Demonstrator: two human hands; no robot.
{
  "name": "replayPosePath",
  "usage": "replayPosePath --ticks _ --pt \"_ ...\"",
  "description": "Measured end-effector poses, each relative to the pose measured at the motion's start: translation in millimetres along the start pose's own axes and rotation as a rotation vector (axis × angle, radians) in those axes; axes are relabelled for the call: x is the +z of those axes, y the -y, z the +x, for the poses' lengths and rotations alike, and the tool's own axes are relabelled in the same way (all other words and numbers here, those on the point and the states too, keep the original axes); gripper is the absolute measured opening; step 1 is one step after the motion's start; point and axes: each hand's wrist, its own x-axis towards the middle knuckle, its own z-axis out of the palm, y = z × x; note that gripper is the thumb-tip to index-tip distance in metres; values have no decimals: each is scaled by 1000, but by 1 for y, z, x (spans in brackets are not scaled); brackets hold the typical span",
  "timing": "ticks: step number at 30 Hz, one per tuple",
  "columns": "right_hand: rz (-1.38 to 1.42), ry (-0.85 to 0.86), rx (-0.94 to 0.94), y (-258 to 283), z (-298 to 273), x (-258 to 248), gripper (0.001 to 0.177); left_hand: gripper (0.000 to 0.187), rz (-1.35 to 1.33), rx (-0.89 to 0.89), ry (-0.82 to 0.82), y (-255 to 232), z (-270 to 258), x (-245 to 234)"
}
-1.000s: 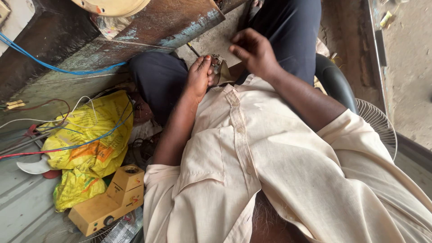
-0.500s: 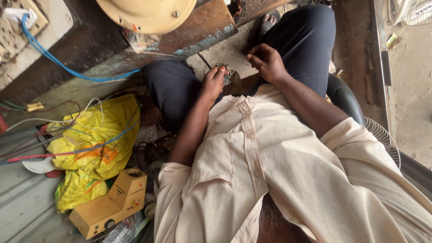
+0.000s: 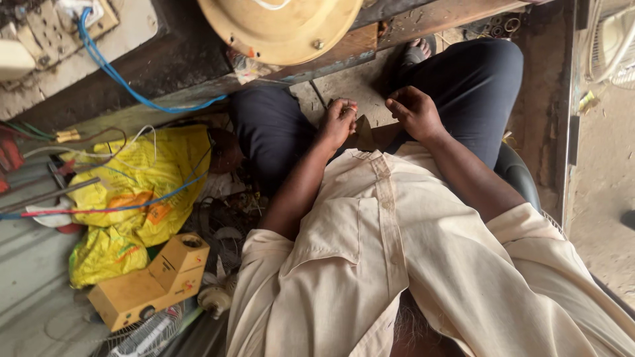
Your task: The person repairs a circular electrical component by stripping wires, connecting them to terminals, and tightening screws with pliers and a screwdriver. They repeatedly adjust the wires and secure connections on the component.
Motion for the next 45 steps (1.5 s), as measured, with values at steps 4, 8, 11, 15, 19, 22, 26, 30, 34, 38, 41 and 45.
replayPosePath --ticks 4,8,11,15,19,22,26,30,34,38,41,45 --pt "-61 26 -6 -1 1 2 26 25 -53 -17 50 4 6 -1" --pt "-114 22 -12 -2 1 4 27 27 -152 -77 143 0 4 1" --pt "-151 24 10 -3 1 6 28 28 -179 -106 182 -9 0 3" --pt "-181 27 -9 -7 -1 7 24 26 -224 -84 202 -21 -8 11" --pt "-211 29 -56 -11 0 12 23 25 -179 -104 204 -32 -14 13" --pt "-308 25 -144 -9 -4 16 23 26 -75 20 204 -32 -17 14" --pt "-464 49 -232 -7 -6 25 24 22 -58 45 152 -25 -15 14" --pt "-506 62 -205 -7 -4 33 24 18 -213 121 116 -22 -5 20" --pt "-540 57 -160 -8 -2 34 26 18 -322 113 131 -31 -5 24" --pt "-570 57 -103 -13 0 34 28 17 -222 129 158 -56 -16 24" --pt "-665 49 -248 -13 2 36 29 16 -65 195 145 -65 -24 26" --pt "-612 46 -178 0 -1 43 27 18 -31 205 108 -53 -18 26"
